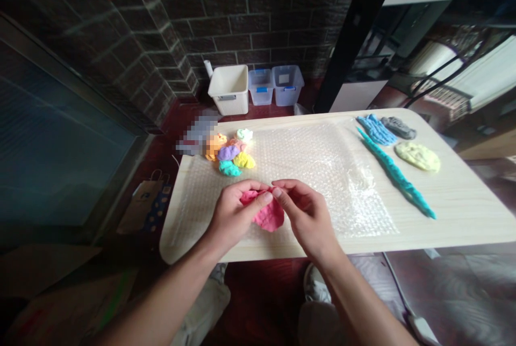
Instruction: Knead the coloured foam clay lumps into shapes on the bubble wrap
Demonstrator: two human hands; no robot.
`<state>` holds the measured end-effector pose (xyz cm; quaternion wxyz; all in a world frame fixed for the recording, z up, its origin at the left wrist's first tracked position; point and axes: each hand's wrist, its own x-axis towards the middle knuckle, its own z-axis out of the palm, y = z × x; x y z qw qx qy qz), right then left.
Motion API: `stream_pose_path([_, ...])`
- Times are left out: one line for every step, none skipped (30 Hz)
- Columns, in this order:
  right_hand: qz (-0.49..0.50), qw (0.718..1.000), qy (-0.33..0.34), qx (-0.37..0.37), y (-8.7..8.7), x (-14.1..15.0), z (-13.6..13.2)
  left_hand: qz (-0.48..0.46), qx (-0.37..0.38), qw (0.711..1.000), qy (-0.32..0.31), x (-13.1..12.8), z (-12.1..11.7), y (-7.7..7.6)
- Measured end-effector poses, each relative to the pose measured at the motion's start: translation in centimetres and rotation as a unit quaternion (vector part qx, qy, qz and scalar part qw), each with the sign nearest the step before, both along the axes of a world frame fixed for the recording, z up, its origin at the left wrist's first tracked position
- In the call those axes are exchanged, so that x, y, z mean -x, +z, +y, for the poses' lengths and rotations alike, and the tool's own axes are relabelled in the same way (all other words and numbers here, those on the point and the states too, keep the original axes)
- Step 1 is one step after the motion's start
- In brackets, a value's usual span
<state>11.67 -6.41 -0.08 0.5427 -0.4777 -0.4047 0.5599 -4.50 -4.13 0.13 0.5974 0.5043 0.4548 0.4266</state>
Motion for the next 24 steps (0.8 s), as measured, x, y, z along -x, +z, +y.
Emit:
stream_pose_path([-0.016,1.0,0.001,-0.009,0.1,0.0,-0.1,-0.014,0.006,1.0,0.009,0.0,0.0,-0.1])
stream_pose_path([-0.028,0.999,0.004,-0.015,0.2,-0.1,-0.1,-0.021,0.011,1.0,0.02,0.0,0.1,-0.1])
stream_pose_path([-0.034,0.999,0.009,-0.019,0.2,-0.1,-0.2,-0.026,0.014,0.999,0.029,0.0,0.1,-0.2])
stream_pose_path([-0.034,0.999,0.013,-0.019,0.2,-0.2,-0.2,-0.03,0.017,0.999,0.035,0.0,0.1,-0.2])
stream_pose_path([-0.03,0.999,0.018,-0.015,0.1,-0.3,-0.3,-0.031,0.021,0.999,0.036,0.1,0.0,-0.2])
stream_pose_path([-0.022,0.999,0.022,-0.008,-0.1,-0.4,-0.4,-0.031,0.025,0.999,0.032,0.2,-0.1,-0.2])
stream_pose_path([-0.014,0.999,0.029,0.003,-0.3,-0.4,-0.4,-0.029,0.028,0.999,0.026,0.3,-0.1,-0.1])
stream_pose_path([-0.006,0.999,0.038,0.014,-0.4,-0.5,-0.5,-0.026,0.03,0.999,0.019,0.4,-0.2,-0.1])
stream_pose_path([0.0,0.999,0.049,0.024,-0.6,-0.5,-0.5,-0.021,0.03,0.999,0.012,0.5,-0.3,0.0])
stream_pose_path([0.004,0.998,0.059,0.031,-0.7,-0.5,-0.6,-0.015,0.03,0.999,0.009,0.6,-0.4,0.1])
stream_pose_path([0.007,0.997,0.066,0.035,-0.7,-0.5,-0.5,-0.008,0.03,0.999,0.007,0.7,-0.4,0.1])
stream_pose_path([0.01,0.997,0.065,0.037,-0.7,-0.4,-0.5,0.0,0.03,1.0,0.006,0.8,-0.4,0.2])
stream_pose_path([0.015,0.998,0.055,0.037,-0.6,-0.3,-0.4,0.011,0.03,0.999,0.007,0.9,-0.4,0.3])
stream_pose_path([0.02,0.998,0.04,0.036,-0.5,-0.1,-0.3,0.022,0.027,0.999,0.009,1.0,-0.3,0.4])
stream_pose_path([0.025,0.999,0.023,0.035,-0.4,0.0,-0.2,0.032,0.023,0.999,0.01,1.2,-0.2,0.4])
stream_pose_path([0.029,0.999,0.009,0.033,-0.3,0.2,0.0,0.039,0.018,0.999,0.008,1.3,-0.2,0.4])
stream_pose_path([0.032,0.999,0.001,0.031,-0.1,0.4,0.1,0.042,0.012,0.999,0.005,1.4,-0.1,0.3])
stream_pose_path([0.033,0.999,0.0,0.029,-0.1,0.5,0.1,0.039,0.008,0.999,0.002,1.5,-0.1,0.3])
stream_pose_path([0.031,0.999,0.006,0.029,0.0,0.7,0.1,0.031,0.006,0.999,0.001,1.6,0.0,0.3])
stream_pose_path([0.029,0.999,0.014,0.029,0.0,0.8,0.1,0.023,0.007,1.0,0.001,1.7,0.0,0.2])
stream_pose_path([0.028,0.999,0.022,0.03,0.0,0.8,0.1,0.015,0.008,1.0,0.003,1.7,-0.1,0.2])
stream_pose_path([0.028,0.999,0.028,0.031,0.0,0.9,0.0,0.007,0.011,1.0,0.006,1.7,-0.1,0.2])
stream_pose_path([0.029,0.999,0.031,0.032,0.0,0.9,0.0,-0.001,0.012,1.0,0.009,1.7,-0.1,0.3])
stream_pose_path([0.033,0.998,0.031,0.033,0.0,0.9,0.0,-0.009,0.013,1.0,0.011,1.6,-0.1,0.3])
